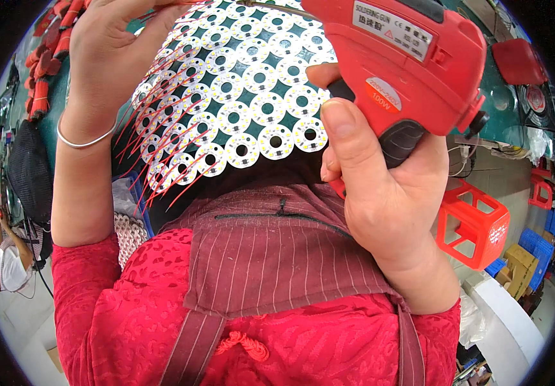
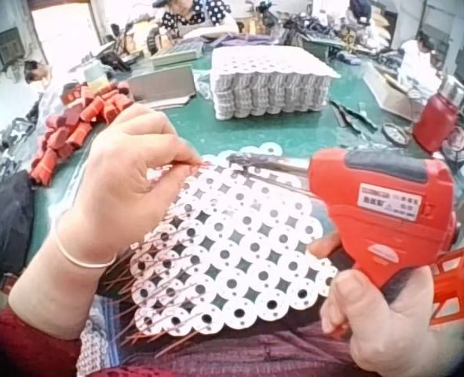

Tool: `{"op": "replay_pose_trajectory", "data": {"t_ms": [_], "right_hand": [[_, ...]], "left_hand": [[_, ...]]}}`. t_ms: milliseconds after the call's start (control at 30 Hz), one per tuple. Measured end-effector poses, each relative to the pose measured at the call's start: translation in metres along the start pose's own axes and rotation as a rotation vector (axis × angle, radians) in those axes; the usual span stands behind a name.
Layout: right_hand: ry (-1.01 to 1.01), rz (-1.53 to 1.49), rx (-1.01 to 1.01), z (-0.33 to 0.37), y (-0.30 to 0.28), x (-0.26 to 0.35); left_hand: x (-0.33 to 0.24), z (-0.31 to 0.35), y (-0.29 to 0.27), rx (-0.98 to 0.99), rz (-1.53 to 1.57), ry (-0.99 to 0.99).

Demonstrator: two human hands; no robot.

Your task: The person solders wires onto a grid of circular LED light components on an assembly board at a workstation. This is done using a soldering iron.

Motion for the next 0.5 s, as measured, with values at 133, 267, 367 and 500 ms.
{"op": "replay_pose_trajectory", "data": {"t_ms": [133, 267, 367, 500], "right_hand": [[0.013, -0.034, 0.009, 0.001, 0.000, -0.002], [0.008, -0.036, 0.020, 0.001, 0.003, -0.004], [0.009, -0.022, 0.043, 0.000, 0.003, -0.004], [0.015, -0.024, 0.048, 0.000, 0.002, -0.004]], "left_hand": [[0.005, 0.008, 0.014, 0.045, 0.051, 0.075], [0.009, 0.013, 0.027, 0.172, -0.009, 0.026], [0.011, 0.014, 0.029, 0.183, -0.019, -0.004], [0.013, 0.014, 0.032, 0.238, -0.015, -0.033]]}}
Point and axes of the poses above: each hand's wrist, its own z-axis away from the middle knuckle, its own y-axis out of the palm, x = y × z, the point moved 7 cm from there along -z, towards the middle knuckle, and after that the axes turned 2 degrees about -x, right-handed, at the moved point
